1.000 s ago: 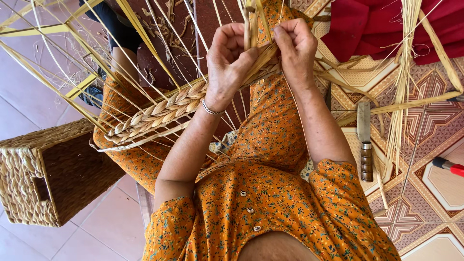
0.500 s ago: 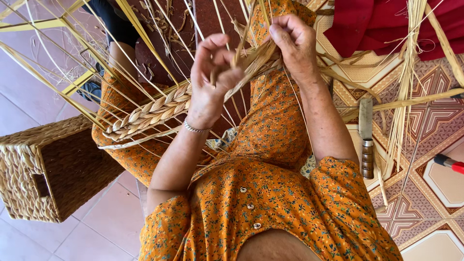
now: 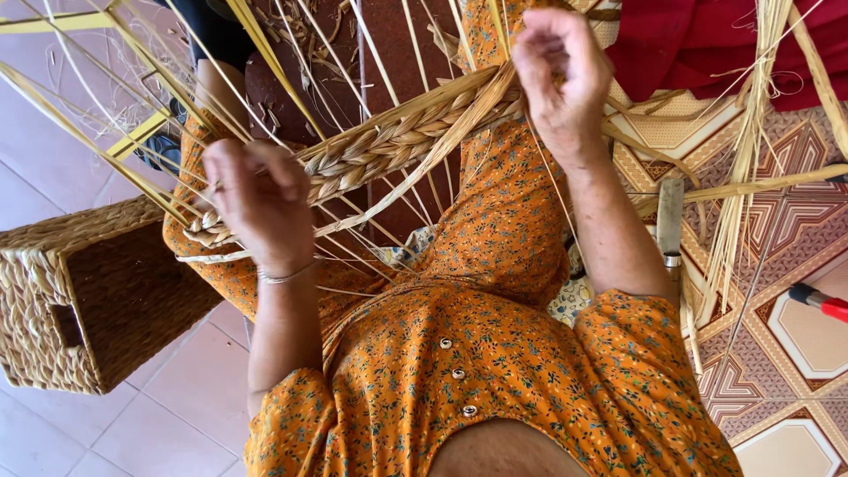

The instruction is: The person weaves a basket by hand, interlacing thin natural fibers through a vertical frame. They use a knife to trim excess material and continue braiding the rim, working steadily on the basket structure.

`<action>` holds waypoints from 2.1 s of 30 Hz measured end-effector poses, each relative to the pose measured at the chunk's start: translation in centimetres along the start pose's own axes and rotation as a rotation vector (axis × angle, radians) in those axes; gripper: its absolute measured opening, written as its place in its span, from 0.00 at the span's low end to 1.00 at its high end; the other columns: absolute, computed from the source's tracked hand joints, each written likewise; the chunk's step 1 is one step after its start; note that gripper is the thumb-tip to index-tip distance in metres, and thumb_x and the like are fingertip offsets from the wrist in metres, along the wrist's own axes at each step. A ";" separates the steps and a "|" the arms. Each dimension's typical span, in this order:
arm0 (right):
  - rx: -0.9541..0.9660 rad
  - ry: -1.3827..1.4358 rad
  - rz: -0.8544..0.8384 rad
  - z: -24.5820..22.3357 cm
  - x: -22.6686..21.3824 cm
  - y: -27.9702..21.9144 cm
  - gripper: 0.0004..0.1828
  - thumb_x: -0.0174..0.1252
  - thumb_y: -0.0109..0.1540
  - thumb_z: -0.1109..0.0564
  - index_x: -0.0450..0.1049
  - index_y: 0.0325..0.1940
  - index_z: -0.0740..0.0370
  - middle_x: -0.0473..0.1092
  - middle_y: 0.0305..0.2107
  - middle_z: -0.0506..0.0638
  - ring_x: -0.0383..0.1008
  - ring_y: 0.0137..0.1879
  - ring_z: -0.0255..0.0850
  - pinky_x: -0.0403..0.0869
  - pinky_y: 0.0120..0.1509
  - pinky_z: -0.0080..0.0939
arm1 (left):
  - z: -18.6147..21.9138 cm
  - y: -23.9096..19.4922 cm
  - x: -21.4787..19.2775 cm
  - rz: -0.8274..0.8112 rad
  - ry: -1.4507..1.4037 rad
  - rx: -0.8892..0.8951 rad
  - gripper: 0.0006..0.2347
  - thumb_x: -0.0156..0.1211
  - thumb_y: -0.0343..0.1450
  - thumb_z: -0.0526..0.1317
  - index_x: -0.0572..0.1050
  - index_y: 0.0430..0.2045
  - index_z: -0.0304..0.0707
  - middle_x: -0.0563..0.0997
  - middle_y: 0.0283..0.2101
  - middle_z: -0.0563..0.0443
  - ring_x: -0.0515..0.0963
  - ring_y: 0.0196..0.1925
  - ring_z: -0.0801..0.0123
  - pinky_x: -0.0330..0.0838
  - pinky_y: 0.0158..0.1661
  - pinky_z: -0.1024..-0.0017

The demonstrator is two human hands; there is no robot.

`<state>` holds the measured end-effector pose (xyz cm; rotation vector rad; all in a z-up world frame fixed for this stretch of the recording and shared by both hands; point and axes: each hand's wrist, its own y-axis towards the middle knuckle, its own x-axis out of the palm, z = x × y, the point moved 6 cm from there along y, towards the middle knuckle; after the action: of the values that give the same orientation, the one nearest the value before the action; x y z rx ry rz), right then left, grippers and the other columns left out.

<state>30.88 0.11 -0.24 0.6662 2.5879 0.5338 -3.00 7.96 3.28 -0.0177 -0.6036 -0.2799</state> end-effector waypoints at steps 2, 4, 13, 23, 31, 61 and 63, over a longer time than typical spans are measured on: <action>-0.140 -0.113 -0.132 -2.3 0.1 0.4 0.07 0.58 0.68 0.69 0.73 0.50 0.65 0.74 0.42 0.57 0.78 0.44 0.41 0.82 0.48 0.38 | 0.6 -0.3 -1.2 0.111 -0.034 -0.075 0.05 0.45 0.86 0.40 0.70 0.44 0.42 0.81 0.30 0.48 0.75 0.25 0.75 0.69 0.25 0.77; -0.276 -0.248 -0.256 -4.3 0.3 0.3 0.14 0.59 0.63 0.73 0.73 0.51 0.64 0.73 0.44 0.58 0.77 0.46 0.43 0.81 0.50 0.39 | 0.2 -1.5 -2.6 0.258 0.109 -0.238 0.05 0.45 0.82 0.38 0.69 0.47 0.43 0.83 0.35 0.45 0.78 0.29 0.71 0.74 0.30 0.73; -0.170 -0.281 -0.531 -5.0 0.3 0.8 0.24 0.66 0.61 0.72 0.72 0.61 0.66 0.71 0.41 0.51 0.73 0.45 0.39 0.77 0.52 0.39 | -1.7 -7.2 0.7 -0.373 1.551 0.297 0.14 0.72 0.71 0.46 0.76 0.43 0.42 0.77 0.44 0.51 0.76 0.43 0.64 0.72 0.42 0.68; -0.319 -0.288 -0.506 -6.3 0.1 1.4 0.19 0.68 0.61 0.70 0.74 0.55 0.66 0.77 0.44 0.56 0.74 0.44 0.47 0.75 0.50 0.42 | 1.9 -5.3 8.0 -0.514 1.589 0.615 0.09 0.64 0.76 0.28 0.82 0.50 0.35 0.77 0.47 0.50 0.75 0.45 0.68 0.71 0.45 0.70; -0.090 -0.193 -0.416 -3.8 0.9 2.4 0.06 0.64 0.74 0.64 0.72 0.49 0.68 0.75 0.37 0.55 0.78 0.42 0.45 0.75 0.45 0.44 | 1.9 -4.1 15.4 -0.594 1.414 0.798 0.12 0.66 0.70 0.35 0.76 0.46 0.32 0.76 0.49 0.45 0.76 0.48 0.58 0.70 0.47 0.57; -0.202 -0.361 -0.424 -3.7 2.2 1.9 0.08 0.66 0.71 0.58 0.76 0.41 0.62 0.75 0.27 0.49 0.74 0.33 0.41 0.73 0.38 0.44 | -3.0 2.3 9.6 -0.418 1.832 0.594 0.14 0.71 0.68 0.42 0.77 0.46 0.44 0.69 0.63 0.45 0.64 0.68 0.53 0.46 0.67 0.45; -0.202 -0.344 -0.327 -3.3 2.2 1.6 0.07 0.64 0.74 0.59 0.75 0.42 0.62 0.76 0.31 0.49 0.76 0.36 0.39 0.73 0.40 0.43 | -3.4 0.7 9.2 -0.456 1.949 0.709 0.11 0.71 0.70 0.36 0.74 0.42 0.44 0.74 0.61 0.46 0.67 0.69 0.57 0.47 0.70 0.49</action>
<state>28.14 1.71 2.65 0.2341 2.2201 0.5128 6.30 5.98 5.71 0.9828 1.2859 -0.3704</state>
